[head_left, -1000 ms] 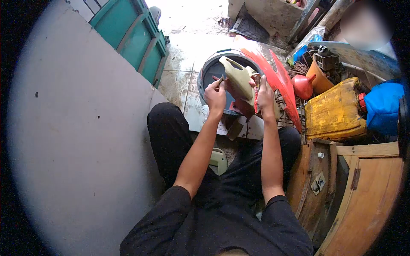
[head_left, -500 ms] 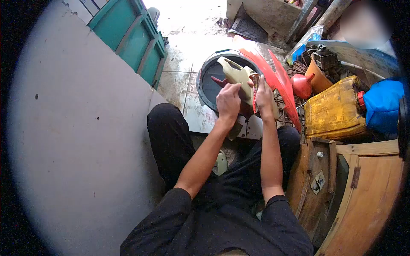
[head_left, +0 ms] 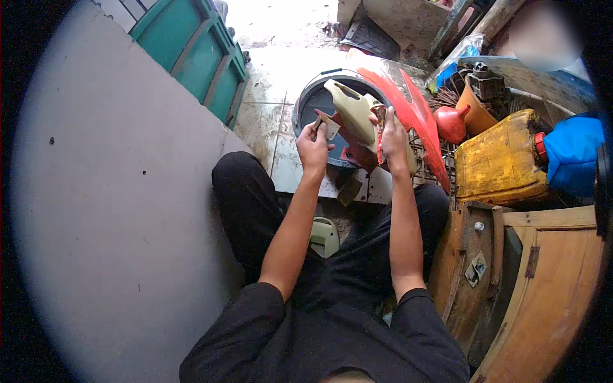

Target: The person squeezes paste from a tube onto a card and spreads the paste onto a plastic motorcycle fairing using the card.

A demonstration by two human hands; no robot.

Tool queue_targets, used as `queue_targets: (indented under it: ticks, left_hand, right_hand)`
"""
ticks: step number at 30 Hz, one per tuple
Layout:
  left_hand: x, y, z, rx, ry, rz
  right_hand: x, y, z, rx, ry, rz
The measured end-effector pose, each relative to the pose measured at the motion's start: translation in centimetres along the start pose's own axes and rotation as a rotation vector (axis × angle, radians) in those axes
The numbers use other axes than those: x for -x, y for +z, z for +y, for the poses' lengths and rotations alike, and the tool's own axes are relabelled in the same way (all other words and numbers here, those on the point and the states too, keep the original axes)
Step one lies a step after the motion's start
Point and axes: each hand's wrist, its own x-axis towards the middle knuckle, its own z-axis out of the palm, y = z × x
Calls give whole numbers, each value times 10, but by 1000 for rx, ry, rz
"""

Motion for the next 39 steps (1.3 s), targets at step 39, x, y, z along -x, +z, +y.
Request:
queue_targets:
  ticks: [39]
  left_hand:
    - [16, 55, -22, -243, 277, 258]
  right_hand:
    - [-1, 2, 1, -53, 6, -2]
